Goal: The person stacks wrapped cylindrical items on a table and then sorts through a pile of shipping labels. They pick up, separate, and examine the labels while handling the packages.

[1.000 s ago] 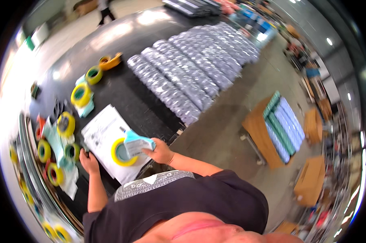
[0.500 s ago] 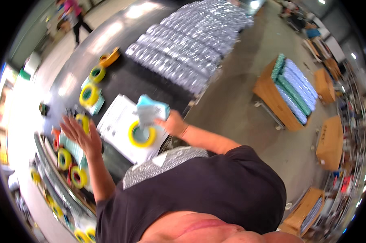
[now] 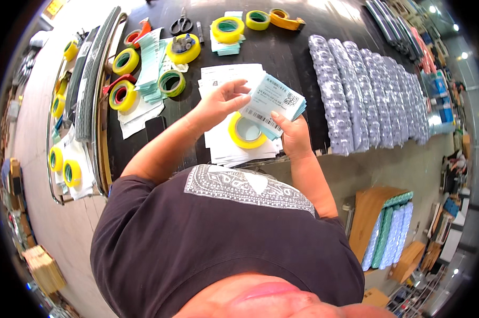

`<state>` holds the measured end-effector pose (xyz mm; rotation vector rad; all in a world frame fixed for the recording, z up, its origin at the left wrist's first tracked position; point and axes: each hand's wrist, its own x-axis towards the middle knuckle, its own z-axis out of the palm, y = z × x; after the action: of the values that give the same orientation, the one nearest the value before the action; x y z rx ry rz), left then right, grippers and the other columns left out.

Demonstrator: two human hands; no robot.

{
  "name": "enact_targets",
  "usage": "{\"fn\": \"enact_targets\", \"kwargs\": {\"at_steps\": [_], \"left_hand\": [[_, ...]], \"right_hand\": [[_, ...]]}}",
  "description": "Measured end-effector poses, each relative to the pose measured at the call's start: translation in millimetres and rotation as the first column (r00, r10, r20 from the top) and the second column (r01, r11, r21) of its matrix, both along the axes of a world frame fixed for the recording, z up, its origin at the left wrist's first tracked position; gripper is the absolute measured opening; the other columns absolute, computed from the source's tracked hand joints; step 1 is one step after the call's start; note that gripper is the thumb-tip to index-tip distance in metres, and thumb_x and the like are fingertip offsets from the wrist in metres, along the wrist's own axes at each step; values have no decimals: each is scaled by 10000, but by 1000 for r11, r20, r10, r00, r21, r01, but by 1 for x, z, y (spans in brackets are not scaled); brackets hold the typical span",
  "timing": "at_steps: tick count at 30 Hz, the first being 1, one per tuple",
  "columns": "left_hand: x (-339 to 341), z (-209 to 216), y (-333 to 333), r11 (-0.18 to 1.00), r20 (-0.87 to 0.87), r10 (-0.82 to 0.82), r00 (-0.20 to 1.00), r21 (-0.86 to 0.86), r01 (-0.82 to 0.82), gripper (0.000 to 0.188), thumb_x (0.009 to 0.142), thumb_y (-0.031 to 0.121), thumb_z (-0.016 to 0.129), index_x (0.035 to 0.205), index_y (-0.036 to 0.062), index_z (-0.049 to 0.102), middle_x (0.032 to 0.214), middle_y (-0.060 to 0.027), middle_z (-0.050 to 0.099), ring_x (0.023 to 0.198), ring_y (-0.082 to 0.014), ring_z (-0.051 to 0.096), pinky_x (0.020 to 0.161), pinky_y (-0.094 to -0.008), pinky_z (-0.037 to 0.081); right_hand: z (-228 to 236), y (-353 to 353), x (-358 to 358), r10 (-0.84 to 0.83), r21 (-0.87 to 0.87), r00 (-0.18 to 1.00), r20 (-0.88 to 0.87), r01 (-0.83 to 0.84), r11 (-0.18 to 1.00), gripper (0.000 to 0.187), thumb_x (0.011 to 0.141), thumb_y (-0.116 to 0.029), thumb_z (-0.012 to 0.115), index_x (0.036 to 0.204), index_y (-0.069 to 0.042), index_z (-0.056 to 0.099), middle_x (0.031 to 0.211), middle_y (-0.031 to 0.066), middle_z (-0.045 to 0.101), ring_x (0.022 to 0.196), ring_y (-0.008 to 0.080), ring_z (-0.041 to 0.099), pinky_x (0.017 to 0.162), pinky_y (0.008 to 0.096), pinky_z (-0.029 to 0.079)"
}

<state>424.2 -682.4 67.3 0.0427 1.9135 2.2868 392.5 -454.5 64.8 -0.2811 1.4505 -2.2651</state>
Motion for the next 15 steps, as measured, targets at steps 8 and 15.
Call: {"fn": "enact_targets", "kwargs": {"at_steps": [8,15], "left_hand": [[30,-24,-28,940,19,340,940,-43,-339,511,864,108,701,1302,-40,485,1116,-85,599,1013,-140,572,906,-287,489],[35,-24,-73,871,-4,479,878,120,-476,509,900,69,649,1349,23,414,1263,-91,537,1083,-155,559,916,-307,487]], "right_hand": [[-7,-50,-19,265,94,961,76,-271,958,449,876,-99,647,1285,28,513,1213,109,605,1102,195,580,970,335,450],[-10,-82,-65,222,161,975,9,-220,962,373,853,-85,661,1198,28,577,1160,103,631,1004,188,615,918,316,476]]}}
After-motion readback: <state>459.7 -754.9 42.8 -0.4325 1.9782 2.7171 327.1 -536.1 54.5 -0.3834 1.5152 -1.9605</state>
